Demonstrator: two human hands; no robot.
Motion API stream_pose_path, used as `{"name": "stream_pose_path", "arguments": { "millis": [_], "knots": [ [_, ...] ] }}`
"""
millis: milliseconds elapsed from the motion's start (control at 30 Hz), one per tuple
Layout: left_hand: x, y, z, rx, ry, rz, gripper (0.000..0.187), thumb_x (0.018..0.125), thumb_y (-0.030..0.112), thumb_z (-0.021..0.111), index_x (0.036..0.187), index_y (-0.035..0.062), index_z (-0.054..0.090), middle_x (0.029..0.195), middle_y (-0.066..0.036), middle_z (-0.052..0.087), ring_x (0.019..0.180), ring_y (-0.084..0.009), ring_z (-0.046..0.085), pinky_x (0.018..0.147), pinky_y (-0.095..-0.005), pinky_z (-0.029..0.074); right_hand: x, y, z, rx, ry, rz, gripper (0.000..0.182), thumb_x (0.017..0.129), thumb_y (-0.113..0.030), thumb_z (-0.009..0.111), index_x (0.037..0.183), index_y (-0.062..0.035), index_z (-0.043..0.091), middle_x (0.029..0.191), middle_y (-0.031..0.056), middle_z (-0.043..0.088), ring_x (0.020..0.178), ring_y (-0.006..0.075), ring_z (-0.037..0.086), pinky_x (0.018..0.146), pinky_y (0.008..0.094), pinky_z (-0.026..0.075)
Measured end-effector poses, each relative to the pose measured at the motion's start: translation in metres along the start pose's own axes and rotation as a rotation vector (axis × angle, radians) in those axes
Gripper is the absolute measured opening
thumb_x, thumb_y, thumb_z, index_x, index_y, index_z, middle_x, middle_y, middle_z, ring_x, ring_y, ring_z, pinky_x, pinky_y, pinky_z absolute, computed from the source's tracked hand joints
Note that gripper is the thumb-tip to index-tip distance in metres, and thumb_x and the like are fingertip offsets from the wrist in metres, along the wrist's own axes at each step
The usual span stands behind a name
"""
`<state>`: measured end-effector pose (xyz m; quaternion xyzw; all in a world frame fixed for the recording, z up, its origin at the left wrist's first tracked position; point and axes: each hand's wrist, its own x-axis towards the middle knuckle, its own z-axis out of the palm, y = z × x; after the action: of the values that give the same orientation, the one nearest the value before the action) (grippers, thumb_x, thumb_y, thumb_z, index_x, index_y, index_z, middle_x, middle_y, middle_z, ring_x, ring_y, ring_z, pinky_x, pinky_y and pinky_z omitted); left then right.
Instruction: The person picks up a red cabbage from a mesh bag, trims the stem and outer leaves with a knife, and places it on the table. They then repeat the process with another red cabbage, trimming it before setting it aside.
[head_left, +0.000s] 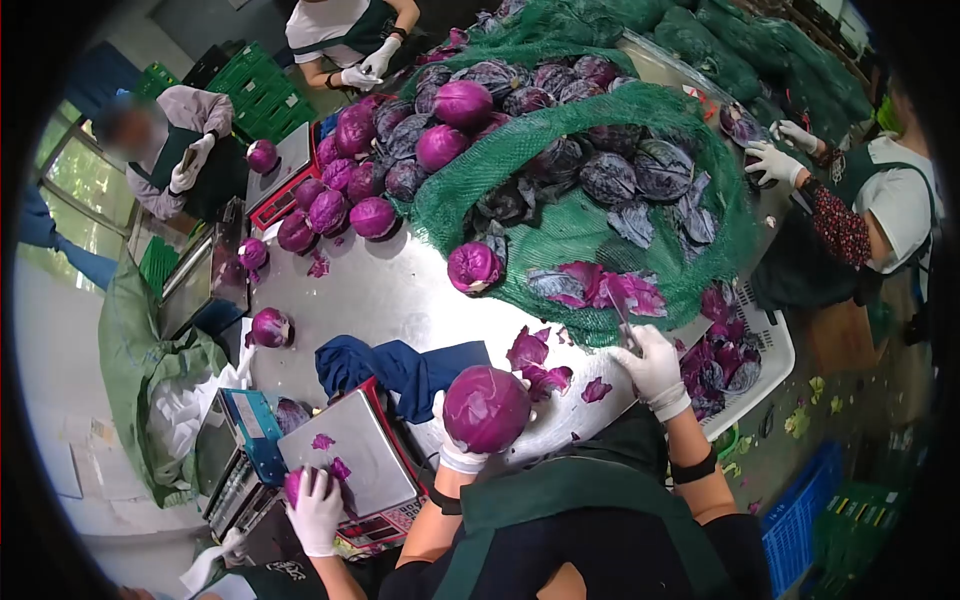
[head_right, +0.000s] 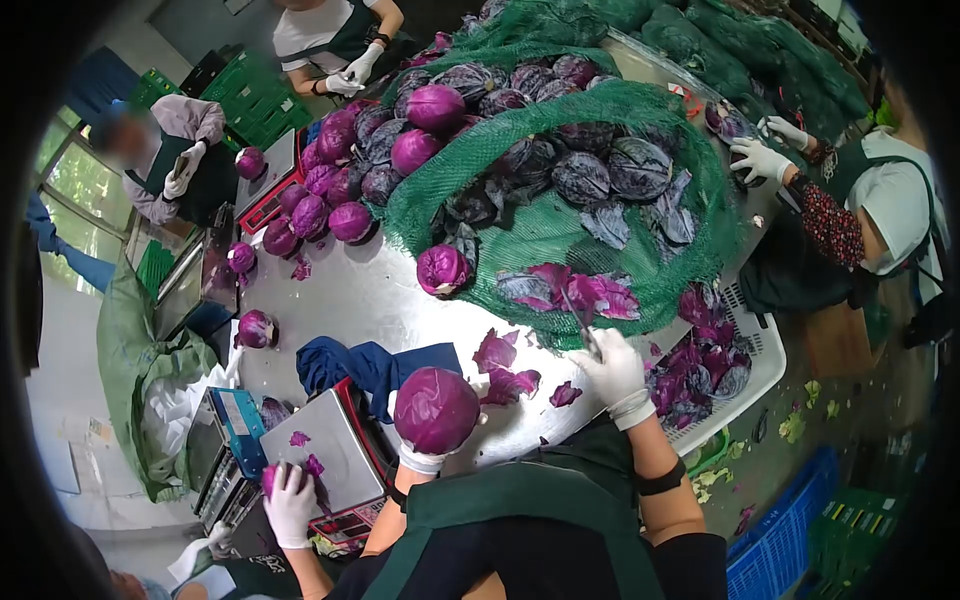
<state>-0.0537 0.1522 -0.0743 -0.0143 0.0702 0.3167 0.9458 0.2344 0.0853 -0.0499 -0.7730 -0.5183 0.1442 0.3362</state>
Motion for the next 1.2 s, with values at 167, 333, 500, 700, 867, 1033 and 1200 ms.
{"name": "stream_pose_path", "arguments": {
  "millis": [167,333,500,700,867,1033,1200],
  "knots": [
    [-0.005,0.01,0.035,0.665,0.011,0.081,0.092,0.064,0.056,0.071,0.128,-0.0007,0.039,0.127,-0.02,0.046,0.114,-0.03,0.049,0.098,-0.0448,0.041,-0.01,-0.083,-0.018,0.667,-0.326,-0.082,0.031,0.079,-0.016,0.068,0.101,0.0042,0.06,0.089,0.0091,0.061,0.073,0.0119,0.055,0.066,0.0246,0.045],
    [-0.003,0.009,0.041,0.82,-0.03,0.129,0.096,0.063,0.056,0.072,0.129,-0.0032,0.036,0.126,-0.018,0.046,0.115,-0.0275,0.049,0.1,-0.0414,0.038,-0.005,-0.116,-0.004,0.528,-0.34,-0.293,0.025,0.076,-0.016,0.066,0.094,-0.0001,0.057,0.076,0.0081,0.052,0.068,0.0194,0.052,0.063,0.0299,0.044],
    [-0.005,0.008,0.051,0.971,-0.065,0.293,0.092,0.062,0.049,0.076,0.131,0.0028,0.036,0.135,-0.019,0.038,0.123,-0.0312,0.042,0.104,-0.0448,0.034,-0.002,-0.103,0.007,0.452,-0.219,-0.376,0.015,0.078,-0.012,0.06,0.087,-0.0012,0.054,0.074,0.01,0.054,0.061,0.0222,0.056,0.057,0.0302,0.046],
    [-0.002,0.005,0.031,0.694,-0.048,0.471,0.094,0.056,0.049,0.079,0.132,0.0122,0.036,0.136,-0.016,0.036,0.122,-0.0359,0.041,0.101,-0.053,0.036,-0.004,-0.076,0.007,0.851,-0.537,0.018,0.014,0.082,-0.01,0.056,0.091,0.0006,0.056,0.072,0.004,0.053,0.053,0.0082,0.049,0.051,0.0254,0.041],
    [-0.006,0.006,0.02,0.506,0.071,0.462,0.092,0.059,0.049,0.076,0.133,0.0131,0.036,0.133,-0.015,0.041,0.12,-0.0344,0.043,0.099,-0.0542,0.038,-0.014,-0.083,-0.017,0.642,-0.732,-0.115,0.011,0.079,-0.011,0.058,0.086,-0.003,0.056,0.072,0.0048,0.053,0.066,0.0115,0.047,0.064,0.0279,0.041],
    [0.023,-0.008,0.03,0.287,0.237,0.231,0.087,0.069,0.061,0.062,0.134,0.0097,0.035,0.133,-0.015,0.042,0.12,-0.0328,0.044,0.097,-0.0521,0.04,-0.018,-0.069,-0.054,0.968,-0.712,0.245,0.01,0.082,-0.009,0.06,0.086,0.0002,0.06,0.07,-0.0004,0.058,0.052,0.0062,0.047,0.048,0.0194,0.038],
    [0.061,-0.049,0.044,0.606,-0.228,-0.193,0.081,0.086,0.047,0.052,0.144,0.0095,0.011,0.15,-0.01,0.013,0.135,-0.0261,0.022,0.101,-0.04,0.034,-0.02,-0.058,-0.101,1.173,-0.459,0.245,0.013,0.067,-0.003,0.059,0.077,0.0057,0.06,0.066,0.0098,0.059,0.047,0.0096,0.05,0.042,0.0212,0.037]
  ]
}}
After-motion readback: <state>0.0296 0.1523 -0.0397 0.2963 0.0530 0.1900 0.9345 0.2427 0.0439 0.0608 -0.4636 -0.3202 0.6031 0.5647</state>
